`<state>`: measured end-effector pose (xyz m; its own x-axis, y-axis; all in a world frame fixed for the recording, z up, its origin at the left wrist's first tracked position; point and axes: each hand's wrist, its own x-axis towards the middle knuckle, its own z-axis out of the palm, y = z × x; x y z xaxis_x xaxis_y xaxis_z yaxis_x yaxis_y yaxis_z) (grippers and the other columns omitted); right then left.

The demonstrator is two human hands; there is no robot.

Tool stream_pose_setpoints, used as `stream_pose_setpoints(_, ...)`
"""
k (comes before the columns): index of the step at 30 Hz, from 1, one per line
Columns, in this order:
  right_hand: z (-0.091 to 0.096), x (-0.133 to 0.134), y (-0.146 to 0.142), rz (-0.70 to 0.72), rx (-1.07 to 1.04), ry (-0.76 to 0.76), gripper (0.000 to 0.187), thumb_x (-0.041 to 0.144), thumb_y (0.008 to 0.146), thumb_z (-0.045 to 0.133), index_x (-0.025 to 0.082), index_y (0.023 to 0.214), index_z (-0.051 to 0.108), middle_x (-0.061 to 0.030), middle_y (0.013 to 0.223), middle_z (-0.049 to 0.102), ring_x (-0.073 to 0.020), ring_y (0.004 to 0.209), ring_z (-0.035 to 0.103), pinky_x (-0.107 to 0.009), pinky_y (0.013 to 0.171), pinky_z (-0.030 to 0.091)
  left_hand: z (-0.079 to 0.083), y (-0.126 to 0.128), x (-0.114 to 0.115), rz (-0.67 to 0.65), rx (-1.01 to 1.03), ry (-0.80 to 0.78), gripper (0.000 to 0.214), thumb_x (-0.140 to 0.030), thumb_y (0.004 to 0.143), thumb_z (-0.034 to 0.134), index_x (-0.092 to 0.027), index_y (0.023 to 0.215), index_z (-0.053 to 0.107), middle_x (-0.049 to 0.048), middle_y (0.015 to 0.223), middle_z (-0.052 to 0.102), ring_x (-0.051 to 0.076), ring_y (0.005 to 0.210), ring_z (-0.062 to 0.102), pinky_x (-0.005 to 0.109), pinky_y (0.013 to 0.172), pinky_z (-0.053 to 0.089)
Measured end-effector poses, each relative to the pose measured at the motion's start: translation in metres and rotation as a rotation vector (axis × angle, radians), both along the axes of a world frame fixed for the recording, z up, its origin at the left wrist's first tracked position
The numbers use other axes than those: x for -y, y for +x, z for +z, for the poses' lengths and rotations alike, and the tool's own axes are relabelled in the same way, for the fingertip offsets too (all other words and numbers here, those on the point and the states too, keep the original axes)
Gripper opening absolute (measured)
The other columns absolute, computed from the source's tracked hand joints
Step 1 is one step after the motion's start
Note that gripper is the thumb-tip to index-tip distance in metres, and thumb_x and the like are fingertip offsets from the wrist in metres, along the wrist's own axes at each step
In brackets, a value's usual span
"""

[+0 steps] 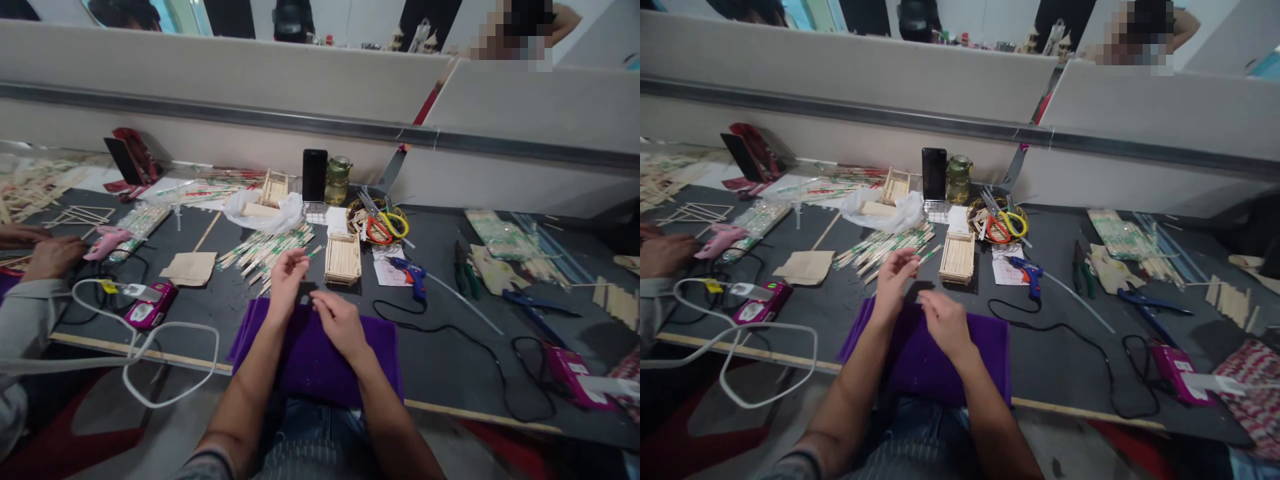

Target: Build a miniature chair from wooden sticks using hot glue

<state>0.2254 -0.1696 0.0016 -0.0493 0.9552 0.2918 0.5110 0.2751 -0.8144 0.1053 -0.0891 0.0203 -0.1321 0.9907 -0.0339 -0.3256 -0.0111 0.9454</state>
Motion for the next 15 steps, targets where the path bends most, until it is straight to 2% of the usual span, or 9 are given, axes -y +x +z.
stream_pose_setpoints(3, 0.026, -0.02, 0.031, -0.273, -0.117, 0.014, 0.031, 0.035, 0.096, 0.049, 0.019, 0.105, 0.073, -0.005, 0.083, 0.076, -0.0175, 0.073, 0.07, -0.029, 0.075, 0.054, -0.002, 0.028, -0.031, -0.041, -0.055, 0.065, 0.022, -0.021, 0.072, 0.068, -0.018, 0.093, 0.065, 0.0036, 0.085, 0.065, 0.015, 0.073, 0.058, 0.024, 0.063, 0.042)
stream_pose_setpoints(6, 0.04, -0.037, 0.06, -0.452, -0.002, -0.02, 0.036, 0.043, 0.092, 0.051, 0.016, 0.106, 0.072, -0.0077, 0.086, 0.075, -0.0195, 0.072, 0.067, -0.031, 0.072, 0.051, -0.016, 0.046, -0.063, 0.026, -0.205, 0.114, 0.022, -0.014, 0.071, 0.064, -0.017, 0.093, 0.063, 0.0044, 0.091, 0.064, 0.017, 0.084, 0.058, 0.029, 0.079, 0.045)
stream_pose_setpoints(8, 0.039, -0.043, 0.07, -0.48, 0.125, -0.122, 0.041, 0.045, 0.088, 0.055, 0.016, 0.113, 0.069, -0.0091, 0.091, 0.075, -0.0208, 0.073, 0.066, -0.032, 0.072, 0.049, -0.029, 0.053, -0.078, 0.041, -0.34, 0.131, 0.027, -0.01, 0.068, 0.065, -0.017, 0.093, 0.063, 0.0049, 0.095, 0.064, 0.017, 0.087, 0.056, 0.031, 0.085, 0.044)
stream_pose_setpoints(11, 0.024, -0.045, 0.071, -0.452, 0.171, -0.268, 0.044, 0.044, 0.088, 0.055, 0.015, 0.119, 0.066, -0.0097, 0.09, 0.075, -0.0215, 0.073, 0.067, -0.032, 0.069, 0.047, -0.046, 0.057, -0.087, -0.002, -0.436, 0.101, 0.034, -0.008, 0.065, 0.065, -0.017, 0.098, 0.064, 0.0057, 0.099, 0.063, 0.018, 0.085, 0.056, 0.031, 0.082, 0.044)
stream_pose_setpoints(15, 0.011, -0.049, 0.062, -0.441, 0.149, -0.259, 0.036, 0.035, 0.091, 0.049, 0.017, 0.115, 0.068, -0.0091, 0.087, 0.076, -0.0205, 0.069, 0.066, -0.029, 0.065, 0.044, -0.06, 0.054, -0.087, -0.054, -0.408, 0.037, 0.04, -0.01, 0.064, 0.066, -0.018, 0.103, 0.064, 0.0055, 0.104, 0.063, 0.012, 0.067, 0.051, 0.028, 0.071, 0.044)
